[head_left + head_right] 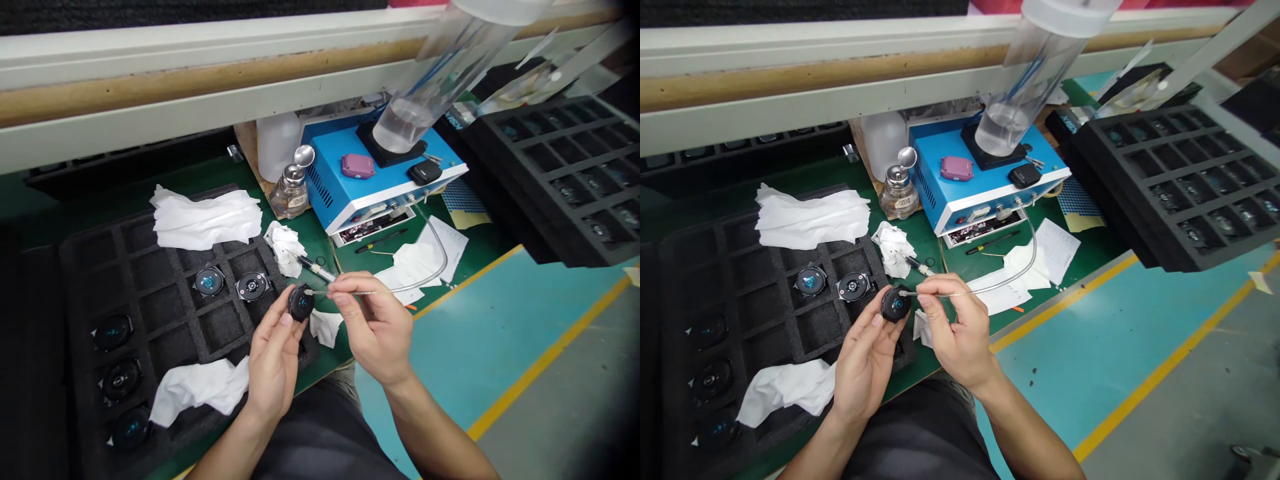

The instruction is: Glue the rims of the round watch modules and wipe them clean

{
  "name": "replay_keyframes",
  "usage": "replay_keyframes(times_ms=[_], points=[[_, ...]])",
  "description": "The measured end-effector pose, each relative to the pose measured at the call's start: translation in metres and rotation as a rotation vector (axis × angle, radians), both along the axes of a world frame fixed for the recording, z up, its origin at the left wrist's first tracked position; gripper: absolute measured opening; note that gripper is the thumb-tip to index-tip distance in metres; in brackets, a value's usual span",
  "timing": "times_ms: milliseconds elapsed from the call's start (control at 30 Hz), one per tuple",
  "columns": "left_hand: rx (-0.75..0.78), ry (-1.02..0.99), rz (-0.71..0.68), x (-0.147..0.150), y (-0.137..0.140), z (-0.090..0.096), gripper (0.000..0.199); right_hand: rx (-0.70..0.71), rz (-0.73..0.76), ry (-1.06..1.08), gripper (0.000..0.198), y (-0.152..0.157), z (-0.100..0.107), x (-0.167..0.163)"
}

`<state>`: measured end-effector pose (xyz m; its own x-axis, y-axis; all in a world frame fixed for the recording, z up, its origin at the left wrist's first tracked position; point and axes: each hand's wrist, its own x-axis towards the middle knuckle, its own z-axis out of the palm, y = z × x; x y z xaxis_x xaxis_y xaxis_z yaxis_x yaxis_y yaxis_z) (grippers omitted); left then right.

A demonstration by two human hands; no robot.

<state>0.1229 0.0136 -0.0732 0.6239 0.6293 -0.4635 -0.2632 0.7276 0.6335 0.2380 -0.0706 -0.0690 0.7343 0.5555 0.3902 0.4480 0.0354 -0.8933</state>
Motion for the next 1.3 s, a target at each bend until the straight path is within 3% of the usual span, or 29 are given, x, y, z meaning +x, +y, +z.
replay_keyframes(times_ms=[833, 1200, 1300], points=[[0.002, -0.016, 0.004, 0.000, 0.000, -0.001, 0.034, 0.023, 0.007, 0.023, 0.021, 0.001, 0.001, -0.001], [-0.067, -0.022, -0.038, -0.003, 0.003, -0.003, 0.034, 0.158, -0.114, 0.148, 0.010, -0.002, 0.011, -0.006], [-0.093, -0.047, -0.027, -0.003, 0.004, -0.003, 0.035, 0.198, -0.227, 0.200, 0.003, -0.010, 0.010, 0.000]])
